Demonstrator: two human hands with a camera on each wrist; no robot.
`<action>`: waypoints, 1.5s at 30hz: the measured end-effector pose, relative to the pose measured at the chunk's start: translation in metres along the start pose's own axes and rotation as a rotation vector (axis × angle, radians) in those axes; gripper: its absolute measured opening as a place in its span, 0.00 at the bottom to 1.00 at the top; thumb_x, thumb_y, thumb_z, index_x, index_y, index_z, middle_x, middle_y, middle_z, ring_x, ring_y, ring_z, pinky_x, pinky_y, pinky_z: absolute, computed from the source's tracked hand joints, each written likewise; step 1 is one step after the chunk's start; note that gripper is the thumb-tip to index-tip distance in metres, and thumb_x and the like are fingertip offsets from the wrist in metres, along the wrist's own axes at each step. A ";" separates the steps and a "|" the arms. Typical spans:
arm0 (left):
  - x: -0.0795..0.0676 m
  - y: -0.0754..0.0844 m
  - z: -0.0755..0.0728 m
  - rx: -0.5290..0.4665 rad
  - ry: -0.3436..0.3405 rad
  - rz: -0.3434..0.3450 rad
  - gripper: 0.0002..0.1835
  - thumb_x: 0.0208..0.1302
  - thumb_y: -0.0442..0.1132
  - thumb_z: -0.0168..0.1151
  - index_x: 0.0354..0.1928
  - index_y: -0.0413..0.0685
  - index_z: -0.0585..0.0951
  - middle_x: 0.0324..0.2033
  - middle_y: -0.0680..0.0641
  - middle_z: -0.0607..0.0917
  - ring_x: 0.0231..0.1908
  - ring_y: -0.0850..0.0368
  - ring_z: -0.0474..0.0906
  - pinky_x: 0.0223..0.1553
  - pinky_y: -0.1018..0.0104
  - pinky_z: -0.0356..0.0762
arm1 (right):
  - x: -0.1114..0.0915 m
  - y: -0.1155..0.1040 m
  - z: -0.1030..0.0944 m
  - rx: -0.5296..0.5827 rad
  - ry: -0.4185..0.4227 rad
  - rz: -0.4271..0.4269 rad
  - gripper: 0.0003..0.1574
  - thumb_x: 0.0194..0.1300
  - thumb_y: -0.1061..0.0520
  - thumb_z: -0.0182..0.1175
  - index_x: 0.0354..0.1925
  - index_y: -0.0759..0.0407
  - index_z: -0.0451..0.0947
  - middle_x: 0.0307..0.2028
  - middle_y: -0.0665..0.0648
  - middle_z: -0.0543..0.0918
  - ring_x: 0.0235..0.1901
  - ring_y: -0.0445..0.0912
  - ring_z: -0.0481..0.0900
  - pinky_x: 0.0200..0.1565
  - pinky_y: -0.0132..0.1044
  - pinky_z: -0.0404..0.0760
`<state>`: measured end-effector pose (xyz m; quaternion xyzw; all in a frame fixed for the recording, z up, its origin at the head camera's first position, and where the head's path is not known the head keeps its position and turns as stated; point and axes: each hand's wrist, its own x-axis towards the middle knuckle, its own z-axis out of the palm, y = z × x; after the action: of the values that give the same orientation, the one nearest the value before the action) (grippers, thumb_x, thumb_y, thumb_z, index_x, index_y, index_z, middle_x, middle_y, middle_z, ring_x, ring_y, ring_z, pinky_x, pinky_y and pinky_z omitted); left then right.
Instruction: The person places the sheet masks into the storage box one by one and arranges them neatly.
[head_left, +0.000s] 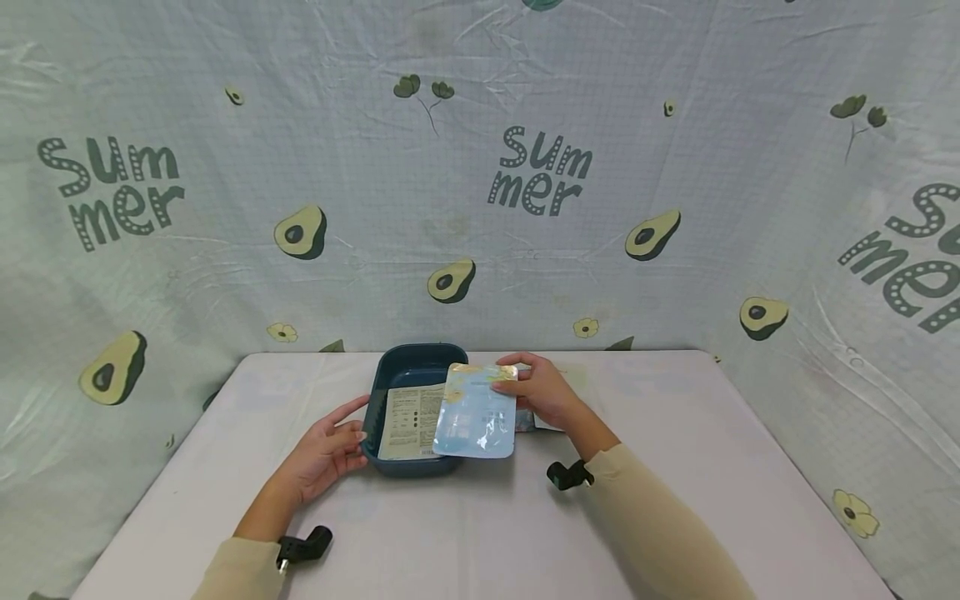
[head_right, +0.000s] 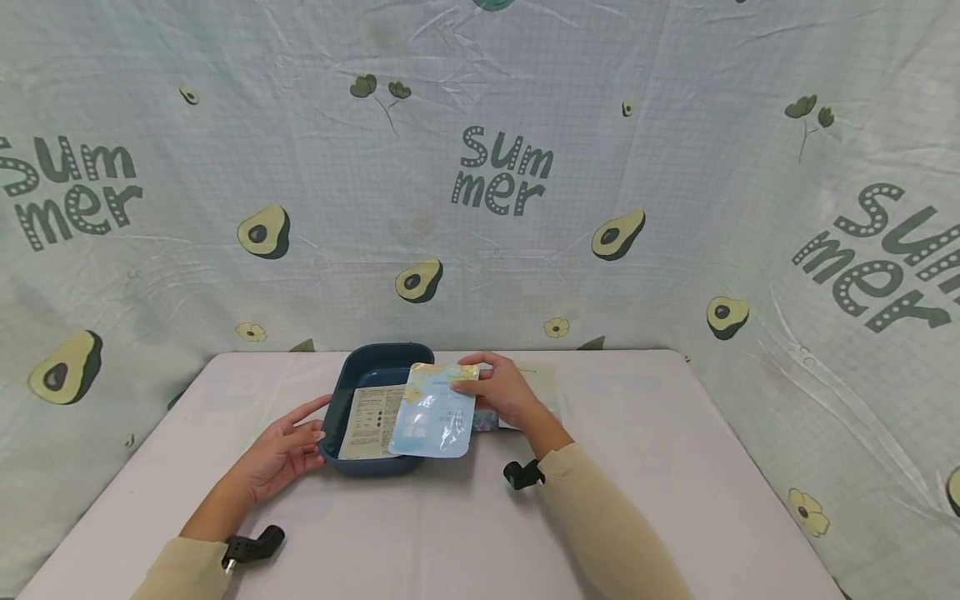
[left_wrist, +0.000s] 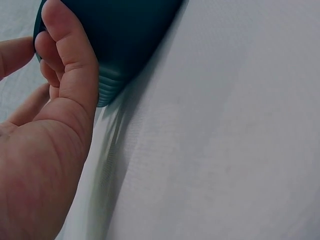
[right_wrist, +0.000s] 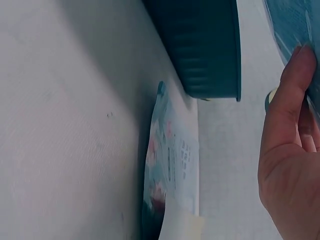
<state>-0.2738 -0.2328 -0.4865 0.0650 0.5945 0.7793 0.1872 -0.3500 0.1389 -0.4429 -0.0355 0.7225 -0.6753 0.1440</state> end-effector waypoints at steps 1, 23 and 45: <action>0.000 0.000 0.000 0.001 0.001 -0.001 0.40 0.74 0.28 0.51 0.82 0.48 0.46 0.45 0.51 0.85 0.36 0.59 0.83 0.40 0.67 0.86 | 0.001 0.000 0.001 -0.002 -0.006 -0.002 0.31 0.62 0.63 0.71 0.63 0.56 0.75 0.54 0.65 0.85 0.42 0.52 0.88 0.45 0.45 0.89; 0.000 0.002 0.001 -0.012 -0.014 0.000 0.40 0.75 0.28 0.50 0.82 0.47 0.45 0.46 0.51 0.84 0.38 0.58 0.85 0.42 0.66 0.86 | 0.024 -0.007 0.030 0.015 -0.081 -0.022 0.32 0.62 0.63 0.72 0.64 0.55 0.77 0.56 0.64 0.86 0.45 0.53 0.88 0.46 0.46 0.89; 0.000 -0.001 -0.002 -0.040 -0.037 0.018 0.42 0.74 0.27 0.51 0.82 0.46 0.44 0.44 0.51 0.84 0.37 0.58 0.85 0.41 0.65 0.87 | 0.041 -0.012 0.064 -0.049 -0.092 -0.043 0.26 0.61 0.61 0.73 0.58 0.55 0.80 0.52 0.61 0.88 0.42 0.50 0.88 0.44 0.43 0.89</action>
<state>-0.2746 -0.2343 -0.4882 0.0810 0.5745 0.7914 0.1925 -0.3747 0.0663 -0.4402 -0.0856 0.7304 -0.6581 0.1614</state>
